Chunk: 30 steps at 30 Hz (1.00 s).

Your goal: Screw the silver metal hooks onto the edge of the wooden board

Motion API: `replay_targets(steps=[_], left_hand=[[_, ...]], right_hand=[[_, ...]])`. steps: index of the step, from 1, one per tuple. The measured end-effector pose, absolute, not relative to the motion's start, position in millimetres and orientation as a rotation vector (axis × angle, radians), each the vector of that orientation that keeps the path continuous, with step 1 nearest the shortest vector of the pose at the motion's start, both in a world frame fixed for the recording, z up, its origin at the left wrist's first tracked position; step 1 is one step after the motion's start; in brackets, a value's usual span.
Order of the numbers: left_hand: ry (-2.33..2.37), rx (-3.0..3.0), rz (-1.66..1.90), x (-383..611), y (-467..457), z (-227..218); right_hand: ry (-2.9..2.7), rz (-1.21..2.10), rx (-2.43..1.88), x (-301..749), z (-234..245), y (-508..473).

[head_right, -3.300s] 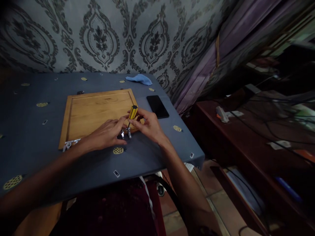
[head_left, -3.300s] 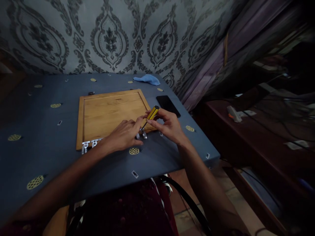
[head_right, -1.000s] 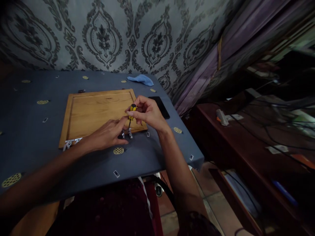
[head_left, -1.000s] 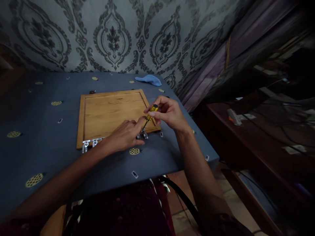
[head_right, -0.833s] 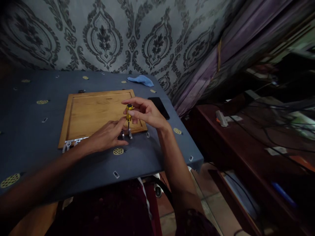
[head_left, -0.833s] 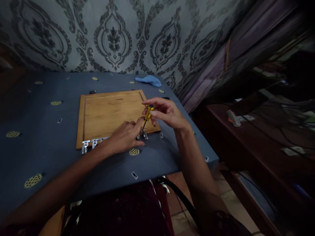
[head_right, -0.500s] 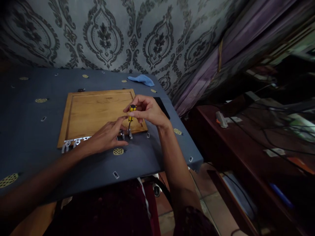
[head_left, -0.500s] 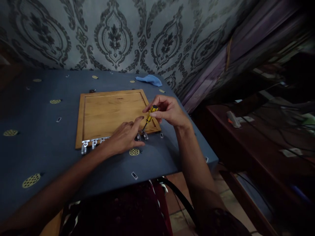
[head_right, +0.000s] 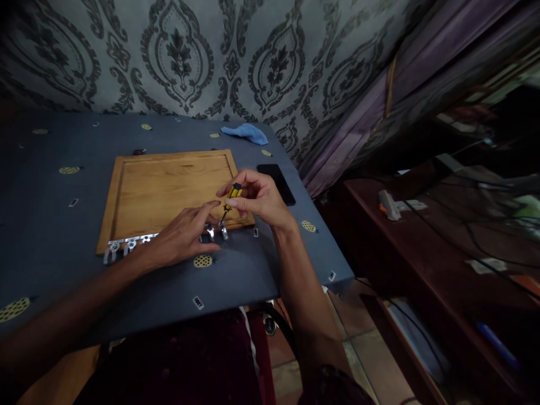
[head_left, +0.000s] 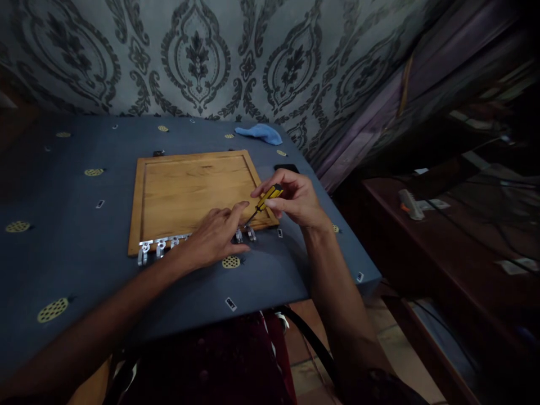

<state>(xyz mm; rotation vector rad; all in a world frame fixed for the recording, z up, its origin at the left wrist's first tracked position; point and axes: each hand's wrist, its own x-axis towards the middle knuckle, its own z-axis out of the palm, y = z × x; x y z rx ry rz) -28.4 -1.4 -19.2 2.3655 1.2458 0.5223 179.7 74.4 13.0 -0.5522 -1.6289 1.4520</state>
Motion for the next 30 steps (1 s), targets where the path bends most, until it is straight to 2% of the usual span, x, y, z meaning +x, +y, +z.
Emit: replay_targets(steps=[8, 16, 24, 30], left_hand=[[1.261, 2.351, 0.502, -27.7, -1.7, -15.4], [1.235, 2.36, 0.518, -29.7, -1.6, -19.1], [1.24, 2.348, 0.49, -30.2, -2.0, -16.2], [1.254, 2.35, 0.495, -29.8, -2.9, -16.8]], right_hand=[[-1.663, 1.528, -0.578, 181.9, 7.7, 77.2], [-1.637, 1.375, -0.622, 173.3, 13.3, 72.8], [-1.684, 1.461, -0.595, 180.1, 11.5, 74.4], [-1.666, 1.362, -0.652, 174.1, 15.3, 71.5]])
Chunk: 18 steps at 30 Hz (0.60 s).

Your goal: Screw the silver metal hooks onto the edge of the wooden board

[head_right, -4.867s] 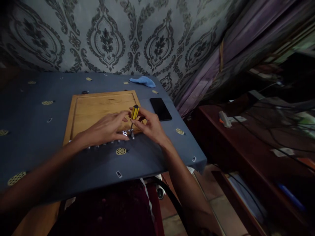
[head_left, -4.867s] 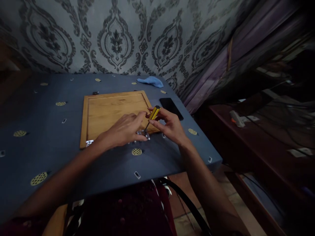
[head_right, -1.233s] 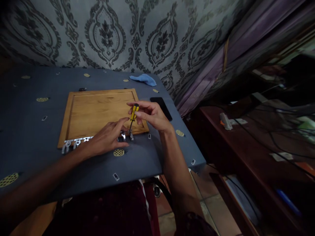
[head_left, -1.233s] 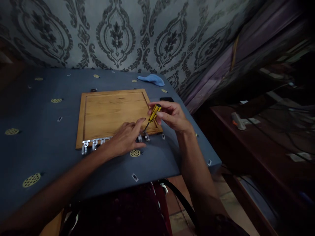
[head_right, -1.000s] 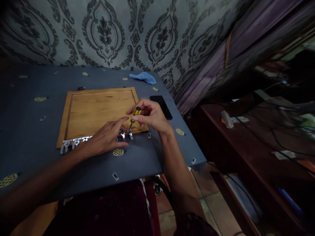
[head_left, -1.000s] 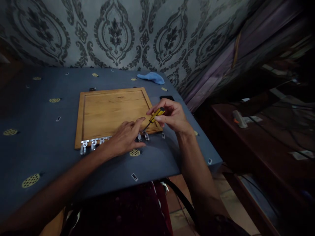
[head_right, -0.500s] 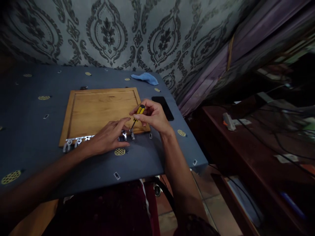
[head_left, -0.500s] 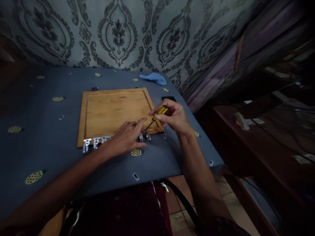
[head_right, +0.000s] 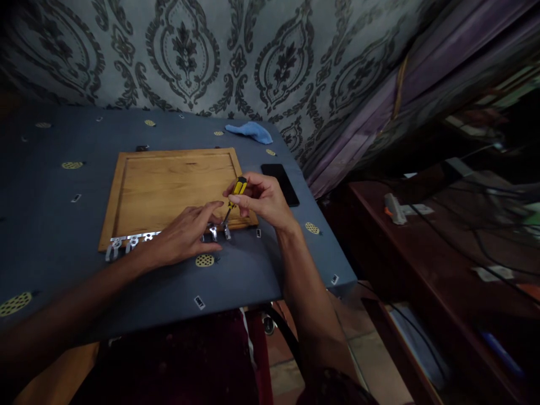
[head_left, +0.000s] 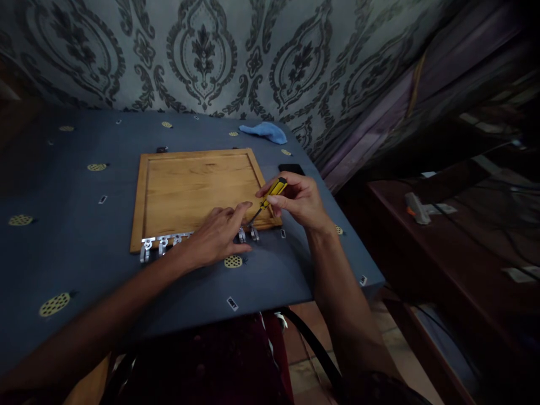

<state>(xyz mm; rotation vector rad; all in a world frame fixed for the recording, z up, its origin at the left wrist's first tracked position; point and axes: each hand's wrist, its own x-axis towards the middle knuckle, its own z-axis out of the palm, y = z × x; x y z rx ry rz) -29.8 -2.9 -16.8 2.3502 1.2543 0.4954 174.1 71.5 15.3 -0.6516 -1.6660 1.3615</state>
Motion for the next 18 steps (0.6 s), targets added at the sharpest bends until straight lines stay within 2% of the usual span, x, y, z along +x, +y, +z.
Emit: replay_targets(steps=[8, 13, 18], left_hand=[[1.253, 2.339, 0.456, -29, -3, -12], [1.219, 2.322, 0.459, -30, -3, -10], [1.22, 2.33, 0.462, -31, -4, -11]], right_hand=[[-1.657, 1.296, -0.687, 168, 13, 69], [-1.514, 1.137, -0.68, 175, 9, 73], [-1.553, 1.144, -0.694, 176, 8, 74]])
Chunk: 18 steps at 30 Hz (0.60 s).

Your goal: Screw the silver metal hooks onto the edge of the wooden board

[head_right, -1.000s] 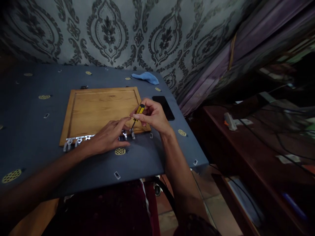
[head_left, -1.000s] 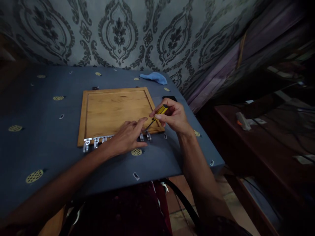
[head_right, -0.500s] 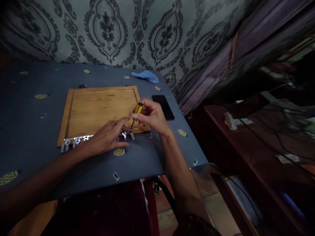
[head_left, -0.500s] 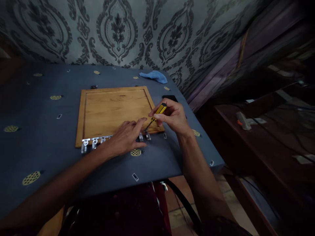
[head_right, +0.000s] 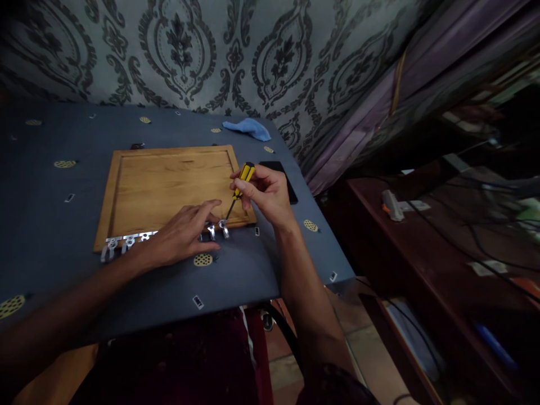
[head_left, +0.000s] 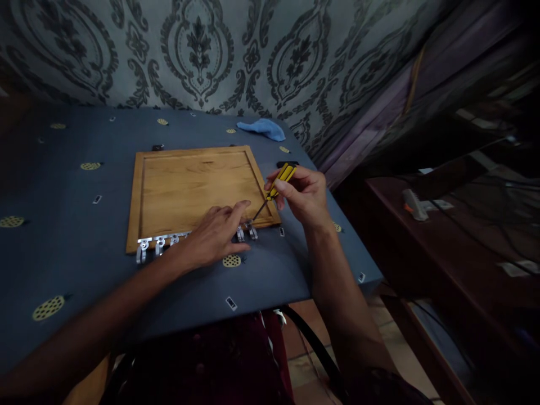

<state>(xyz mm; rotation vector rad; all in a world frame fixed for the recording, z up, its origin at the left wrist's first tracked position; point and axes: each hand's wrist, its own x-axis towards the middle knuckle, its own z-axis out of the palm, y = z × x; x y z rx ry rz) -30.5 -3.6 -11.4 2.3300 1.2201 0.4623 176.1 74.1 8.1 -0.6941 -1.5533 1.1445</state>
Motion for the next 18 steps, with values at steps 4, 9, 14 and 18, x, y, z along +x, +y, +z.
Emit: replay_targets(steps=[4, 9, 14, 18], left_hand=[[1.209, 2.348, 0.485, -31.4, -3.2, -13.7], [1.227, 2.357, 0.472, -30.4, -2.7, -13.2], [1.252, 2.353, 0.448, -29.3, -3.6, -11.0], [1.245, 2.361, 0.468, -30.4, -3.6, -13.9]], right_hand=[[-1.609, 1.175, -0.713, 171.0, 7.4, 72.8], [-1.621, 1.238, -0.697, 167.2, 9.4, 70.9], [-1.62, 1.265, -0.715, 167.5, 11.3, 69.9], [-1.647, 1.275, -0.695, 168.1, 11.3, 69.6]])
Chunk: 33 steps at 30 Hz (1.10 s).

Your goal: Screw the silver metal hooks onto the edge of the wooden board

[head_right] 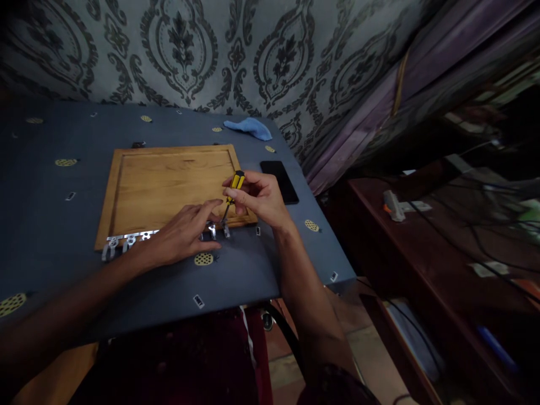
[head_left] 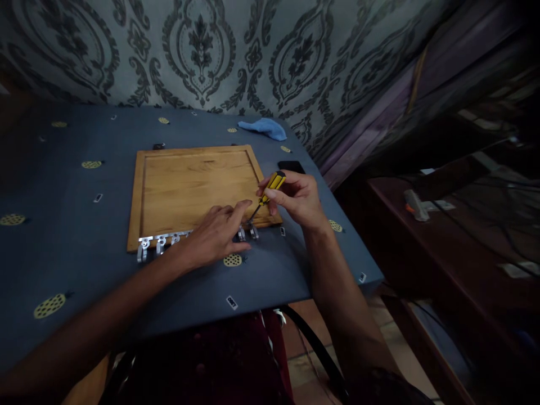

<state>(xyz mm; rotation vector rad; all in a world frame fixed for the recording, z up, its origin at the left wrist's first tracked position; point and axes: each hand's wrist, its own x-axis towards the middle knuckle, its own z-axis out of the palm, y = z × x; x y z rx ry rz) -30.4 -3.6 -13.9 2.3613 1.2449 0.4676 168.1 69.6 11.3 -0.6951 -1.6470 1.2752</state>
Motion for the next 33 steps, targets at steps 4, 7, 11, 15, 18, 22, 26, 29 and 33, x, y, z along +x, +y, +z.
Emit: replay_targets(steps=[4, 7, 11, 15, 18, 22, 26, 29, 33], left_hand=[[1.231, 2.368, 0.48, -31, -3, -16], [1.233, 2.36, 0.48, -30, -3, -15], [1.234, 2.344, 0.466, -30, -3, -15], [1.231, 2.359, 0.51, -31, -3, -18], [1.231, 2.362, 0.512, -31, -3, -20], [1.239, 2.364, 0.509, -30, -3, -19], [1.229, 2.364, 0.513, -30, -4, -17], [1.226, 2.374, 0.515, -30, -4, -18], [1.221, 2.379, 0.52, -31, -3, -19]], right_hand=[[-1.679, 1.288, -0.667, 171, 12, 69], [-1.716, 1.328, -0.659, 175, 14, 69], [-1.75, 1.377, -0.652, 181, 17, 68], [-1.736, 1.355, -0.683, 180, 18, 67], [-1.726, 1.361, -0.7, 177, 19, 66], [-1.702, 1.398, -0.666, 177, 18, 66], [-1.722, 1.399, -0.664, 179, 17, 68], [-1.71, 1.345, -0.669, 178, 16, 69], [-1.692, 1.319, -0.692, 175, 18, 68]])
